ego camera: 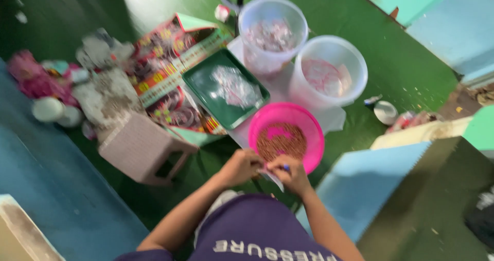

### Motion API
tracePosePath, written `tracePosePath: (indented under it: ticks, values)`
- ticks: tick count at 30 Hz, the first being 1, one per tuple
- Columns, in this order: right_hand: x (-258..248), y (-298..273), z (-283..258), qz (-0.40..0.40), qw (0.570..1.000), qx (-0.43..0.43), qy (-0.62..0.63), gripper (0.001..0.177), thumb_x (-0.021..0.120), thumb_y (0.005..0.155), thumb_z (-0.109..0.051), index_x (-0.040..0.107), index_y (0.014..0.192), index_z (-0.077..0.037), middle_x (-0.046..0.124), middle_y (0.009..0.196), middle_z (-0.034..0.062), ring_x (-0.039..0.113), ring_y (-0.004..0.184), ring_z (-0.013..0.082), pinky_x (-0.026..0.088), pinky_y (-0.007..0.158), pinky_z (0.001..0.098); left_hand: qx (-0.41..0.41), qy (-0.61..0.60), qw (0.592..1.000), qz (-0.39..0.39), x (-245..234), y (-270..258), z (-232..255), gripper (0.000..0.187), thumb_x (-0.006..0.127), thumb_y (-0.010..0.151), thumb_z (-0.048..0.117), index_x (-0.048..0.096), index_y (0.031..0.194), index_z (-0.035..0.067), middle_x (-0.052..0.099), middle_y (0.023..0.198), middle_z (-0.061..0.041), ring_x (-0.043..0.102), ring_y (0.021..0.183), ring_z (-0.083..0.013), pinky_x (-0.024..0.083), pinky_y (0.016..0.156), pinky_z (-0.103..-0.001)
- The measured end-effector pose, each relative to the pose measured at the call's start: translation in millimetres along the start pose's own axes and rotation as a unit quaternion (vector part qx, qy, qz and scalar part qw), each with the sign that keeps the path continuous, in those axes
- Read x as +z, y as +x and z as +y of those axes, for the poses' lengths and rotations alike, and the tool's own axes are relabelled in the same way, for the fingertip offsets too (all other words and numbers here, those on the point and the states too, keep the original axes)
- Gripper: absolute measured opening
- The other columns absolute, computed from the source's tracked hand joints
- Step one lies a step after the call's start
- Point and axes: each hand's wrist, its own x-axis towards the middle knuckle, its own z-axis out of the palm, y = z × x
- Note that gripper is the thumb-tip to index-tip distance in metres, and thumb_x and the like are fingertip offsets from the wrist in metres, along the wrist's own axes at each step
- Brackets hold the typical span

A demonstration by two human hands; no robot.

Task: The person scoops peanuts from a bowl into small plastic bags, seals the bags by hand, and places them into a larger container.

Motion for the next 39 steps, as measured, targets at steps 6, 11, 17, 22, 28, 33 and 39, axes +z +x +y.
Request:
tracePosePath:
  ticks: [6, 11, 17, 22, 28, 33, 39]
  values:
    - [-97.0, 14.8, -17.7, 0.012, 0.996, 0.076, 0.046, 0.011, 0.07, 0.094, -0.006, 0.075, 0.086, -0.012, 0.076, 0.087, 0.002, 0.072, 0.085, 0.0155, 0.058, 0.083, 0.0296, -0.032, -0.053, 0.99, 0.128, 30.2, 16.6, 36.0, 0.044, 0.09, 0.079, 0.024, 0.072, 0.116, 0.007, 0.075, 0.108, -0.007, 0.069, 0.088, -0.0173, 0.057, 0.079, -0.031]
    - [-201.5, 56.6, -86.6, 0.52, 0.783, -0.326, 0.101, 0.013, 0.057, 0.098, -0.004, 0.05, 0.088, -0.01, 0.034, 0.069, 0.0037, 0.037, 0.061, 0.0167, 0.053, 0.086, 0.0368, -0.091, 0.01, 0.993, 0.072, 50.5, 13.2, 36.9, 0.018, 0.077, 0.09, 0.02, 0.077, 0.104, 0.008, 0.073, 0.091, -0.006, 0.07, 0.078, -0.0173, 0.057, 0.076, -0.032]
    - [-262.3, 180.4, 53.1, 0.43, 0.81, -0.387, -0.09, 0.051, 0.054, 0.11, -0.028, 0.043, 0.16, -0.026, 0.045, 0.167, -0.006, 0.045, 0.16, 0.0156, 0.035, 0.14, 0.0408, -0.277, -0.06, 0.957, 0.063, 75.9, -20.8, 71.7, 0.014, 0.076, 0.088, 0.018, 0.076, 0.1, 0.011, 0.071, 0.089, -0.003, 0.067, 0.079, -0.0139, 0.052, 0.078, -0.029]
    - [-146.0, 207.5, 62.0, 0.168, 0.895, -0.184, -0.369, 0.038, 0.07, 0.102, -0.016, 0.061, 0.136, -0.001, 0.067, 0.133, 0.0215, 0.064, 0.12, 0.0409, 0.051, 0.101, 0.0458, -0.239, 0.051, 0.966, 0.089, 82.5, -51.9, 17.4, 0.013, 0.083, 0.083, 0.028, 0.078, 0.095, 0.025, 0.074, 0.083, 0.009, 0.064, 0.083, -0.0132, 0.036, 0.095, -0.039]
    - [-50.0, 98.3, 76.4, -0.004, 0.962, -0.065, -0.266, 0.024, 0.078, 0.094, -0.026, 0.072, 0.11, -0.01, 0.072, 0.104, 0.0117, 0.07, 0.1, 0.034, 0.054, 0.09, 0.0442, -0.195, 0.018, 0.976, 0.095, 10.1, -26.1, -57.3, 0.016, 0.082, 0.081, 0.013, 0.077, 0.095, 0.017, 0.073, 0.08, -0.001, 0.067, 0.073, -0.0179, 0.052, 0.071, -0.032]
    - [0.0, 17.1, 81.5, -0.089, 0.958, 0.13, -0.24, 0.027, 0.08, 0.091, -0.046, 0.077, 0.099, -0.02, 0.077, 0.096, 0.0028, 0.073, 0.099, 0.0266, 0.057, 0.089, 0.0396, -0.163, 0.11, 0.978, 0.074, -65.9, 36.8, -173.3, 0.017, 0.079, 0.082, 0.014, 0.078, 0.098, 0.018, 0.071, 0.082, -0.007, 0.072, 0.083, -0.0318, 0.057, 0.078, -0.043]
    - [24.1, -12.8, 40.0, -0.147, 0.85, 0.423, -0.277, 0.028, 0.067, 0.089, -0.041, 0.079, 0.103, -0.02, 0.08, 0.104, 0.0017, 0.071, 0.101, 0.0295, 0.05, 0.089, 0.044, -0.241, 0.203, 0.946, 0.079, -129.4, 140.1, -294.3, 0.016, 0.079, 0.091, 0.016, 0.073, 0.106, 0.012, 0.061, 0.103, -0.016, 0.06, 0.101, -0.041, 0.054, 0.072, -0.058]
